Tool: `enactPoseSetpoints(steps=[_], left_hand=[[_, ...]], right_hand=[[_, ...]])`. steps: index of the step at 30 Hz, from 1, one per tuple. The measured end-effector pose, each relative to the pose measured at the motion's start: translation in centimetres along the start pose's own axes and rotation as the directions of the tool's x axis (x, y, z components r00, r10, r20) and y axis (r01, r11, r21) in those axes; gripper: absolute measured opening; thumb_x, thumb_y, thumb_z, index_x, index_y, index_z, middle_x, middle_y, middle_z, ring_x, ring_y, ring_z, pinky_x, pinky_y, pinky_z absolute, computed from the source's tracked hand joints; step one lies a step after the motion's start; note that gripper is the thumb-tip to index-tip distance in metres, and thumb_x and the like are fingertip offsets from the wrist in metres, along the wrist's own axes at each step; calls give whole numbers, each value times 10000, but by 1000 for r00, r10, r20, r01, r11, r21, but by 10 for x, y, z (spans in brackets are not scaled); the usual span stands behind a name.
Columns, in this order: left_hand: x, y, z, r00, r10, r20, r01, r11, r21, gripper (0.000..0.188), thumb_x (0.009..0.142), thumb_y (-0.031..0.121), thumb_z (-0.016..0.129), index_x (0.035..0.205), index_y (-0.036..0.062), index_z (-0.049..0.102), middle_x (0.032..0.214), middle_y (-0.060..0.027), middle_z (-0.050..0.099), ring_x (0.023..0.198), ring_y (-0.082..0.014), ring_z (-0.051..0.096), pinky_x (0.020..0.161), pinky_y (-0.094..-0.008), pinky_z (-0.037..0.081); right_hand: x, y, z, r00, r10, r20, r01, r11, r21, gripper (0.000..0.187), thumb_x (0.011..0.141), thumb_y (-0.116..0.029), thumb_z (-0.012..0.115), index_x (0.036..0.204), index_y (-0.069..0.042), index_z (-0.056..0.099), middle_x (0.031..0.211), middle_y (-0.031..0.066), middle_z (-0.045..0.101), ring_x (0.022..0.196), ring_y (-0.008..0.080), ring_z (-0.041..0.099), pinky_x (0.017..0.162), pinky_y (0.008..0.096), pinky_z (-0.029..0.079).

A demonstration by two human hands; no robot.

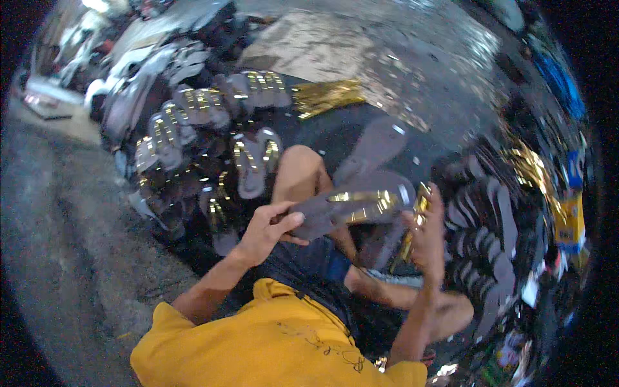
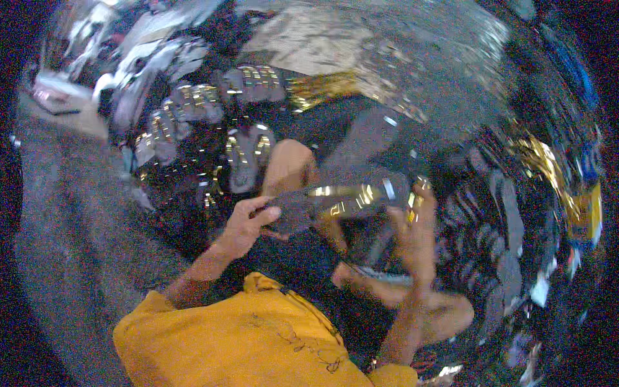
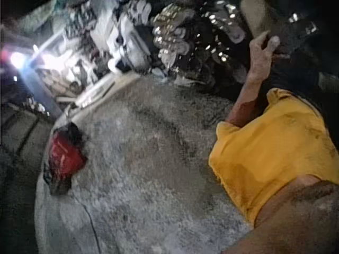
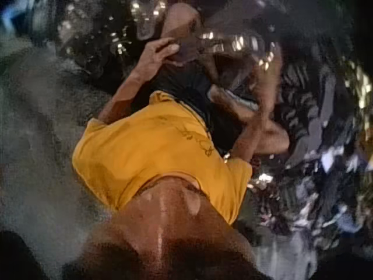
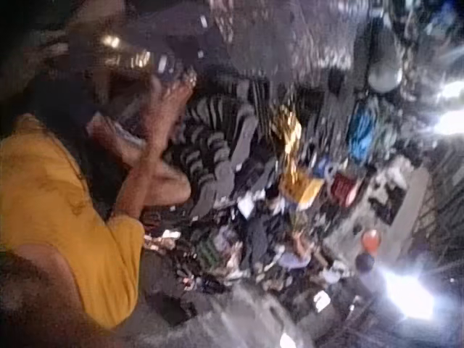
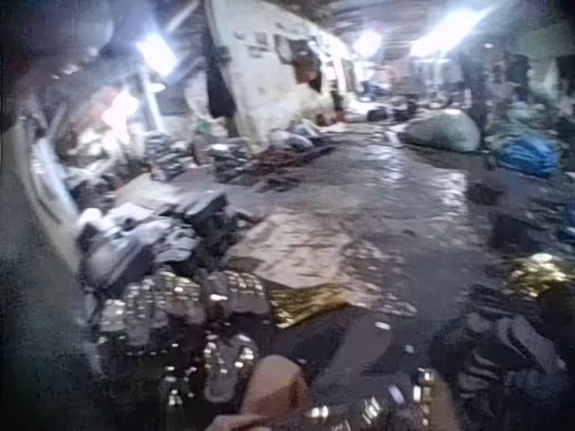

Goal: The person sits on the floor and attaches a gold ribbon to the sole of a brown slipper. They repeatedly wrap the ribbon around the slipper's heel area and secure it by hand.

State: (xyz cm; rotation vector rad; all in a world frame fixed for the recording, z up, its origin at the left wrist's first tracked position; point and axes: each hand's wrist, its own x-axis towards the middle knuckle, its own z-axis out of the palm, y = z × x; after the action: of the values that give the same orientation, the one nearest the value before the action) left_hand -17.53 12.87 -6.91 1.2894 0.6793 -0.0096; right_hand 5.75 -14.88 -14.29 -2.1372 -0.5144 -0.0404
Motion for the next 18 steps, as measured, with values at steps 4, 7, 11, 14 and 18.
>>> enactPoseSetpoints(steps=[4, 7, 11, 14, 18], left_hand=[[-24, -42, -36, 782, 138, -607, -255, 961, -110, 386, 1088, 213, 674, 1387, -9, 573, 1276, -135, 727, 1121, -287, 758, 887, -439, 691], [-23, -71, -72, 638, 78, -766, -360, 910, -207, 392, 1099, 201, 668, 1384, -31, 531, 1286, -167, 695, 1154, -306, 741, 991, -446, 658], [-24, -79, -85, 716, -166, -678, -299, 805, -513, 508, 1132, 391, 590, 1421, -21, 527, 1300, -187, 688, 1214, -319, 716, 1073, -480, 596], [-33, -79, -66, 703, -361, -612, -147, 769, -622, 536, 1129, 483, 548, 1428, 38, 552, 1249, -155, 710, 1132, -297, 724, 982, -465, 606], [-15, -46, -34, 859, -140, -492, -61, 927, -370, 353, 1113, 342, 610, 1380, 111, 603, 1136, -87, 732, 998, -214, 714, 857, -375, 601]], right_hand=[[5, 125, -9, 897, 381, 225, -210, 814, -541, 360, 1006, -239, 723, 1308, -49, 678, 1051, 220, 781, 882, 447, 748, 789, 508, 606], [-1, 88, 36, 969, 238, 70, -107, 654, -749, 257, 968, -260, 784, 1093, -34, 771, 943, 176, 790, 929, 415, 764, 825, 520, 589], [2, 104, 26, 950, 305, 69, -201, 764, -613, 258, 924, -309, 811, 962, -64, 739, 963, 172, 768, 894, 409, 761, 802, 555, 596], [-5, 85, 15, 942, 330, 63, -210, 724, -657, 293, 927, -359, 803, 980, -77, 743, 977, 169, 775, 913, 402, 770, 818, 546, 608], [-11, 110, 36, 970, 238, -54, -206, 677, -706, 206, 928, -281, 723, 984, -83, 727, 1003, 170, 779, 895, 386, 770, 743, 499, 634]])
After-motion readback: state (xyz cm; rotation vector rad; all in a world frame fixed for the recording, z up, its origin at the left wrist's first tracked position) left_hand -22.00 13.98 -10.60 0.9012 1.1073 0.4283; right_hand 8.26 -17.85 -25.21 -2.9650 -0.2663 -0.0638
